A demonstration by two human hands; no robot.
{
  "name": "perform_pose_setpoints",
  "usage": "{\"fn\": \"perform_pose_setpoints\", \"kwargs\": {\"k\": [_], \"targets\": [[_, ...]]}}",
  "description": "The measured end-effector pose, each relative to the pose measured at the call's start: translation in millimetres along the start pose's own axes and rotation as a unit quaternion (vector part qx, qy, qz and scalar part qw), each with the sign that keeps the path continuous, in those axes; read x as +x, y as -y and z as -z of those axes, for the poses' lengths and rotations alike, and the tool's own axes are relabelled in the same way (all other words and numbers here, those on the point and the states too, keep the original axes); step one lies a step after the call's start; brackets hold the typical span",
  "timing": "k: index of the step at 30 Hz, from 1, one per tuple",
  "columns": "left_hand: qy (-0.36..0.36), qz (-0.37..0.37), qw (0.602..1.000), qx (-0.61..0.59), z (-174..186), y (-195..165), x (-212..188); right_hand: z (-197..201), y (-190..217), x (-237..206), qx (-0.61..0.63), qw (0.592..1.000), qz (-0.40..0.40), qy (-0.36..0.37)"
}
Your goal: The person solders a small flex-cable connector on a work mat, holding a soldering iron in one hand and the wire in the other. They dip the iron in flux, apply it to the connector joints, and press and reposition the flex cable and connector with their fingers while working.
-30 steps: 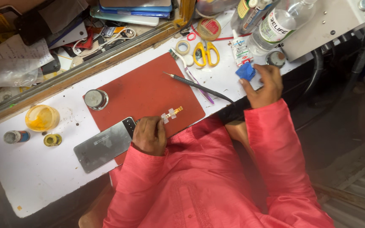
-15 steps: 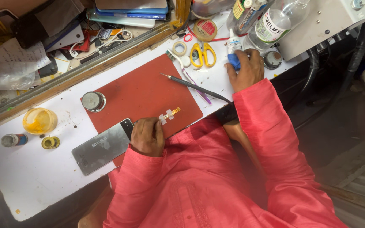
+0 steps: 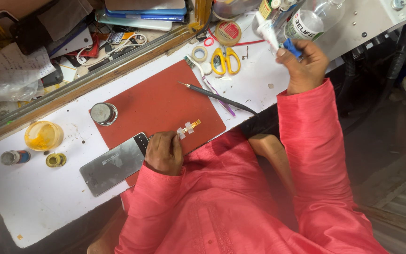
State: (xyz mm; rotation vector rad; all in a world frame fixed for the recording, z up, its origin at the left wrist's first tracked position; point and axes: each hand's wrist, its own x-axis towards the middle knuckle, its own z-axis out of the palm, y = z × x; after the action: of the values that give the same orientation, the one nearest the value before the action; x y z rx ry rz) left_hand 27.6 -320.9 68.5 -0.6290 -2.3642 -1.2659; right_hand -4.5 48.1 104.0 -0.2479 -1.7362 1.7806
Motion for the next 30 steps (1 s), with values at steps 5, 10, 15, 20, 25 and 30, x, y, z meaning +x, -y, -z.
{"fn": "perform_pose_setpoints", "kwargs": {"k": [5, 10, 15, 20, 25, 30], "targets": [[-0.003, 0.000, 1.000, 0.000, -0.5, -0.9, -0.7, 2.0, 7.5, 2.2, -0.035, 0.999, 0.021, 0.011], [-0.007, -0.001, 1.000, -0.002, 0.1, -1.8, 0.3, -10.1, -10.3, -2.6, -0.189, 0.982, 0.024, -0.004], [-0.002, 0.004, 1.000, -0.003, 0.9, 0.3, -0.1, -16.5, -35.6, -12.0, -0.375, 0.901, 0.218, 0.023], [-0.007, 0.004, 1.000, -0.001, -0.7, 1.3, -0.3, -16.8, -38.7, -16.2, -0.519, 0.822, 0.224, 0.070], [-0.003, -0.005, 1.000, 0.005, -0.4, 4.5, -1.4, -21.3, -11.7, -13.4, -0.550, 0.802, 0.206, 0.109], [-0.007, -0.006, 1.000, 0.006, -1.4, 6.1, -2.6, -49.4, 38.0, -7.4, -0.435, 0.843, 0.278, 0.152]]}}
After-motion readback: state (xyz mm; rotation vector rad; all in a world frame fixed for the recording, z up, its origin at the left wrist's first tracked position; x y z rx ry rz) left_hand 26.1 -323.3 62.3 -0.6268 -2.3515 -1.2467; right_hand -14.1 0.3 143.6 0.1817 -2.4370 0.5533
